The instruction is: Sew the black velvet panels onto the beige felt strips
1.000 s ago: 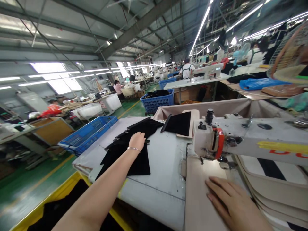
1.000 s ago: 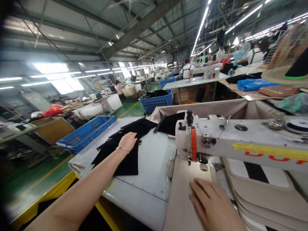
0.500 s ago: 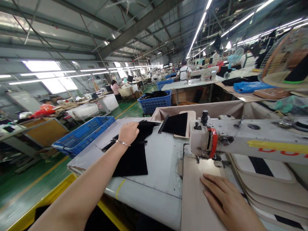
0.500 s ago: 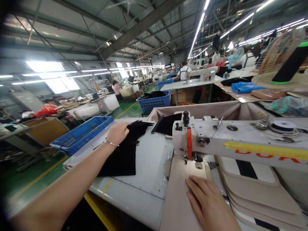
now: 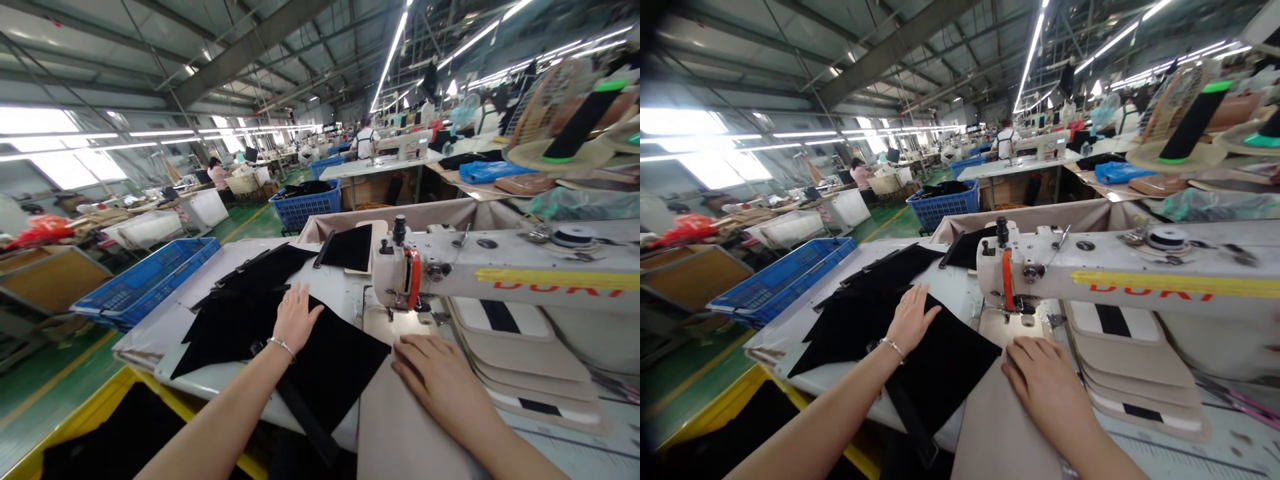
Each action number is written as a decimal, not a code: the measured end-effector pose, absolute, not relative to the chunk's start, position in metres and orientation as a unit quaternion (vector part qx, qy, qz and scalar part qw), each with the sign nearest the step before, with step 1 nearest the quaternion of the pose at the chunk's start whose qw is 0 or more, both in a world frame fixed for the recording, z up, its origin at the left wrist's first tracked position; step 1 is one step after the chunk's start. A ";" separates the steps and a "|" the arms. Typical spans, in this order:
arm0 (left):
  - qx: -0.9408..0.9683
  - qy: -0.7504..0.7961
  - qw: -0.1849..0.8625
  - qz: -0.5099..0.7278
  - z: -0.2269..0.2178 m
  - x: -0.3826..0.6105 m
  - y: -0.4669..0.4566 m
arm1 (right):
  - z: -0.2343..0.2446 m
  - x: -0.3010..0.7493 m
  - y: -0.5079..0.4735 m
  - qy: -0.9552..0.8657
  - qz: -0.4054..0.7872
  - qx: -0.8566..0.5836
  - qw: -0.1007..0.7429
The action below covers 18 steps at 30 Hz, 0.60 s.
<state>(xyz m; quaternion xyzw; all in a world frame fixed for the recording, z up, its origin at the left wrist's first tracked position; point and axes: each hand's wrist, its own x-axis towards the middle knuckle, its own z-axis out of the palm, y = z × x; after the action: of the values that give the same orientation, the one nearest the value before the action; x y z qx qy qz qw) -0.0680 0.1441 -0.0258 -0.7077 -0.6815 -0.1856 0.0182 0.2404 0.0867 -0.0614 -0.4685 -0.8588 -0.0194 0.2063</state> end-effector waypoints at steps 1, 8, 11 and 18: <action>-0.677 -0.713 0.017 -0.180 -0.026 -0.072 0.154 | -0.061 0.239 0.088 -0.857 -0.017 -0.472 0.206; -0.701 -0.680 -0.077 -0.199 -0.011 -0.075 0.166 | -0.063 0.238 0.087 -0.848 -0.034 -0.483 0.216; -0.762 -0.579 -0.143 -0.253 0.002 -0.049 0.153 | -0.061 0.238 0.087 -0.849 -0.031 -0.484 0.209; -0.817 -0.487 -0.234 -0.201 -0.018 0.041 0.150 | -0.058 0.238 0.086 -0.848 -0.019 -0.490 0.201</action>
<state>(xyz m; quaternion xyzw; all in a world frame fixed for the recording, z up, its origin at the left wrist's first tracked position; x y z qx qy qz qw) 0.0413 0.1499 -0.0177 -0.8171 -0.4868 -0.2012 -0.2343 0.2385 0.0864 -0.0578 -0.4897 -0.8482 -0.0191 0.2011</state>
